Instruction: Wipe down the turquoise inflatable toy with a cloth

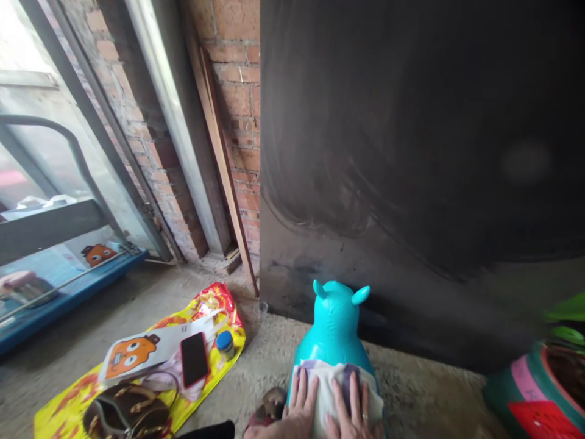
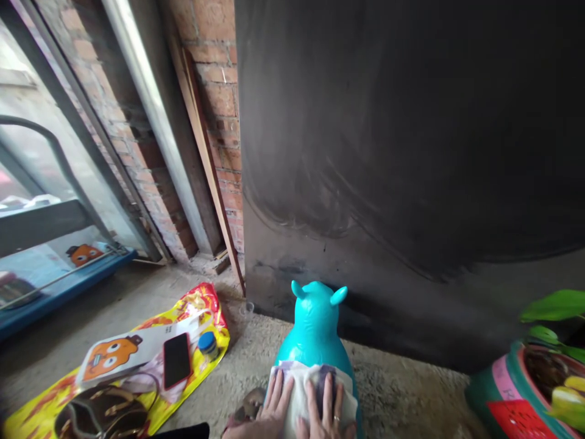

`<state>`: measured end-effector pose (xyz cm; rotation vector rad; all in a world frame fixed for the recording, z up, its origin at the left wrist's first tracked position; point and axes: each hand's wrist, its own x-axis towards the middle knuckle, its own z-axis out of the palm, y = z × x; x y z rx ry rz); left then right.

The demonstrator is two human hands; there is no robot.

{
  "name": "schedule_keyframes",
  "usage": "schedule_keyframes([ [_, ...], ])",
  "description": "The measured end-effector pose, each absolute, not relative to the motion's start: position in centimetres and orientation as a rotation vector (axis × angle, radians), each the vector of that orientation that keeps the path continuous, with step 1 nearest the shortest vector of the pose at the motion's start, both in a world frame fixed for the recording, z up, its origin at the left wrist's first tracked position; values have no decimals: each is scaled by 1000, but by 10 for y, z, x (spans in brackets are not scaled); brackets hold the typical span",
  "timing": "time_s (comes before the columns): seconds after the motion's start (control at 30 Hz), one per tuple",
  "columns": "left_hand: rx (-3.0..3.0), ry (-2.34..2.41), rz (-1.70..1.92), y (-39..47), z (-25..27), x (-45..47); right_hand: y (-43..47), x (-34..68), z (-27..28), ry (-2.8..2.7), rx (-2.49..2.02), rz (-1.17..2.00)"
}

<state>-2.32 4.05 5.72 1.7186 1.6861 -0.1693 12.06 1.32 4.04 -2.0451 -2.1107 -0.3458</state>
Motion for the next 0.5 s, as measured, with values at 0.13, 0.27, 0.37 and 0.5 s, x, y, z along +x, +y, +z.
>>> schedule_keyframes([
  [0.13,1832,1474,-78,83,65,-39,54,109,48,-2072,-2133,-266],
  [0.27,1808,1480,1,97,78,-40,74,107,47,-2066,-2165,-248],
  [0.37,1760,1539,-24,89,86,-37,65,105,44,-2031,-2162,-284],
  [0.5,1767,1447,-222,68,91,-38,26,101,22,-1954,-2100,-404],
])
